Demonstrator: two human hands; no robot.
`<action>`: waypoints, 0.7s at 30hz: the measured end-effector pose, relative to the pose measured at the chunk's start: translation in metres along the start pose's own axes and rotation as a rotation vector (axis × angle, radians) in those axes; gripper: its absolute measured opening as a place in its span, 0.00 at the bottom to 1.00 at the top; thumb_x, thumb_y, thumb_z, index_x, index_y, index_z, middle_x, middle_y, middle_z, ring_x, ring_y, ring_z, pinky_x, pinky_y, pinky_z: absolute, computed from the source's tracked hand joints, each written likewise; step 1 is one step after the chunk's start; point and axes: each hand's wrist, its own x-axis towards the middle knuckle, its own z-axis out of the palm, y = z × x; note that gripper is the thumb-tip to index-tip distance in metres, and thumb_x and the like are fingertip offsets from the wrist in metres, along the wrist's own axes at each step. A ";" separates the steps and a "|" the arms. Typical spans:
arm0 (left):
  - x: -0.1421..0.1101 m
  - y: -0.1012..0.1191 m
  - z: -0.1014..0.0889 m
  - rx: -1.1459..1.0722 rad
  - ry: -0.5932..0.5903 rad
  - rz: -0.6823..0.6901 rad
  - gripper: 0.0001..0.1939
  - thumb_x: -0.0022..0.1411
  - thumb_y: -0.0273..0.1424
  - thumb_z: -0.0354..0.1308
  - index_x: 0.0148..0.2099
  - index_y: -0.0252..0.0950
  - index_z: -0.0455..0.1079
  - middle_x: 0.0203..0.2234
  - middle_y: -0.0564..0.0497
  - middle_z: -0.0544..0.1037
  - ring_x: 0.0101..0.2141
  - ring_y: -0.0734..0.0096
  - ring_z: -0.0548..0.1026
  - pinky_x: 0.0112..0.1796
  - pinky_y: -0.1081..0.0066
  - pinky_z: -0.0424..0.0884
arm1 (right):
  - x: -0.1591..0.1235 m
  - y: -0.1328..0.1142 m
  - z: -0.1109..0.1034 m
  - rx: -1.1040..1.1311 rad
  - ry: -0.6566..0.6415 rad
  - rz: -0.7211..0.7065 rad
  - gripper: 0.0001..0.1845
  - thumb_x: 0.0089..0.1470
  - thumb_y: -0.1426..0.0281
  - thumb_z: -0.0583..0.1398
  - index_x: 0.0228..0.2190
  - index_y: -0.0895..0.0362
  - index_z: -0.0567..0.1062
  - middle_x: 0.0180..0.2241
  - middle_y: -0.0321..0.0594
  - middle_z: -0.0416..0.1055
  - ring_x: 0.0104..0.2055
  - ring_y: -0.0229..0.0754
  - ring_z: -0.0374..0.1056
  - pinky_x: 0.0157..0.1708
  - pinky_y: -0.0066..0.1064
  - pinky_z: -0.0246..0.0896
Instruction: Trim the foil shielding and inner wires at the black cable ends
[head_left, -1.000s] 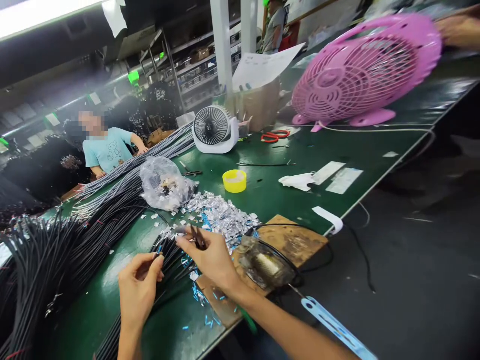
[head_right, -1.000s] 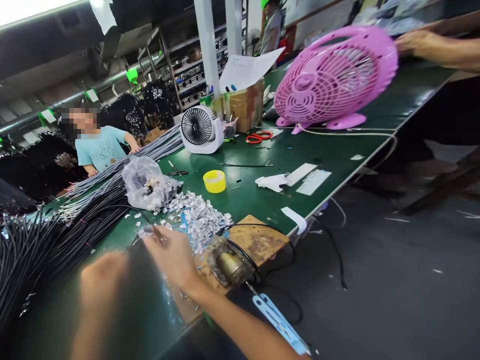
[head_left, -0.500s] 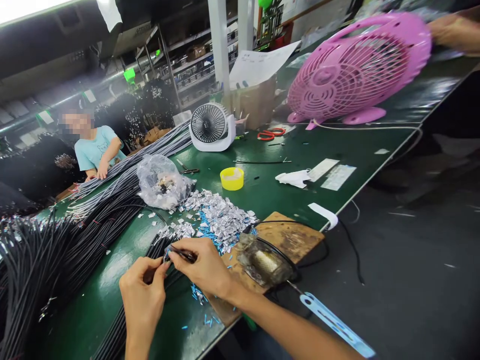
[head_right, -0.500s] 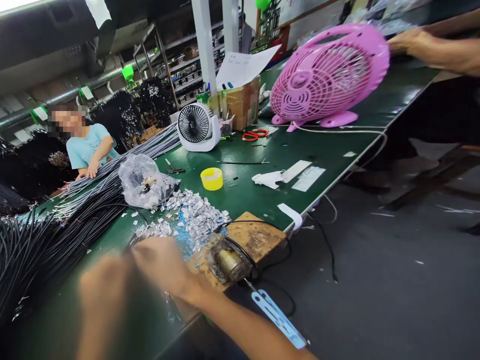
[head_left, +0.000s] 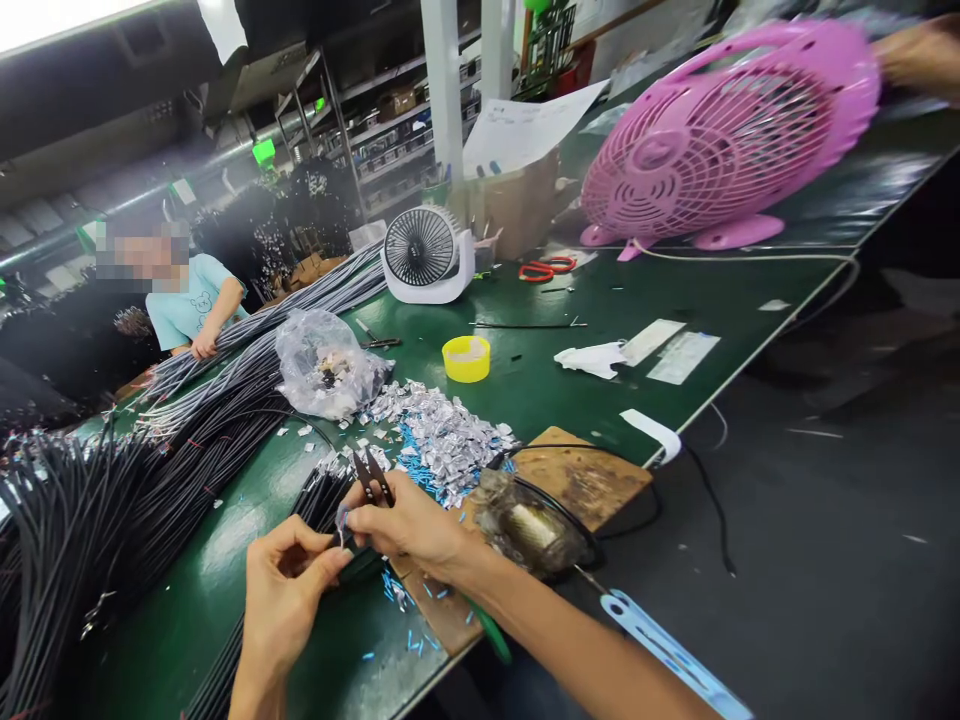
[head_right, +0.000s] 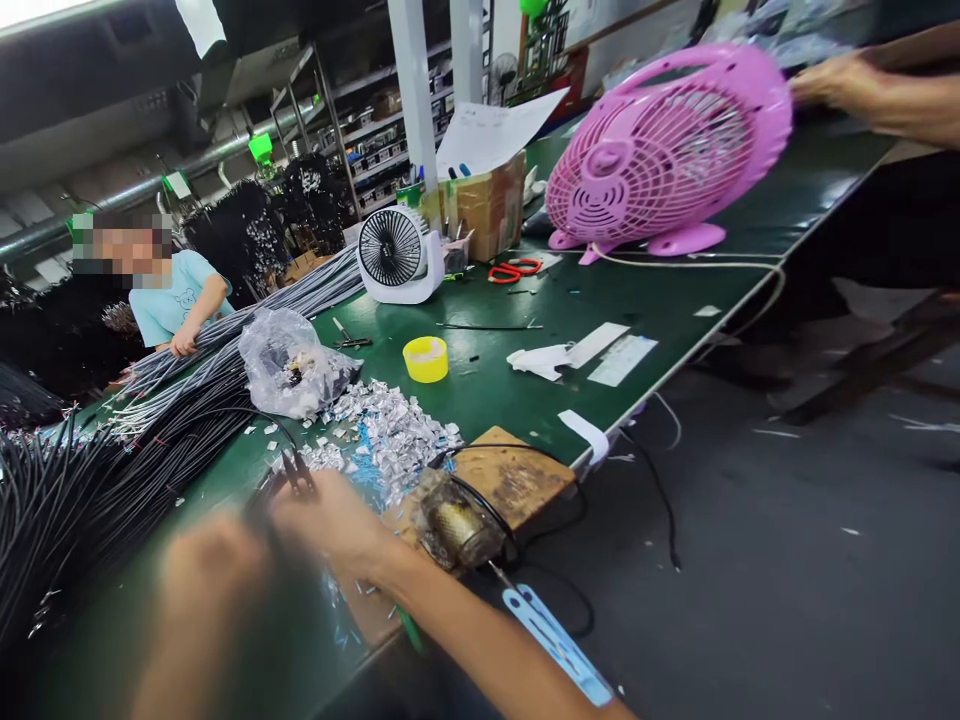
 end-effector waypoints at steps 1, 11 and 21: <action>-0.001 0.002 0.000 0.030 0.043 0.025 0.10 0.52 0.33 0.59 0.22 0.35 0.69 0.15 0.53 0.70 0.18 0.74 0.68 0.19 0.76 0.63 | 0.000 -0.001 0.000 0.008 0.003 0.003 0.09 0.40 0.72 0.54 0.14 0.57 0.59 0.11 0.25 0.50 0.12 0.27 0.43 0.12 0.22 0.38; -0.008 0.002 0.000 0.502 0.320 0.329 0.14 0.59 0.28 0.51 0.21 0.37 0.67 0.14 0.53 0.65 0.18 0.75 0.64 0.22 0.76 0.63 | -0.005 -0.001 0.000 -0.214 -0.023 -0.242 0.21 0.48 0.58 0.58 0.14 0.57 0.58 0.14 0.29 0.49 0.19 0.30 0.46 0.17 0.23 0.41; -0.004 0.001 -0.014 0.641 0.485 0.520 0.14 0.59 0.28 0.51 0.21 0.37 0.67 0.12 0.55 0.65 0.14 0.78 0.63 0.19 0.79 0.62 | -0.011 0.003 0.004 -0.442 0.054 -0.488 0.15 0.60 0.63 0.48 0.38 0.57 0.71 0.32 0.40 0.72 0.33 0.39 0.65 0.34 0.29 0.61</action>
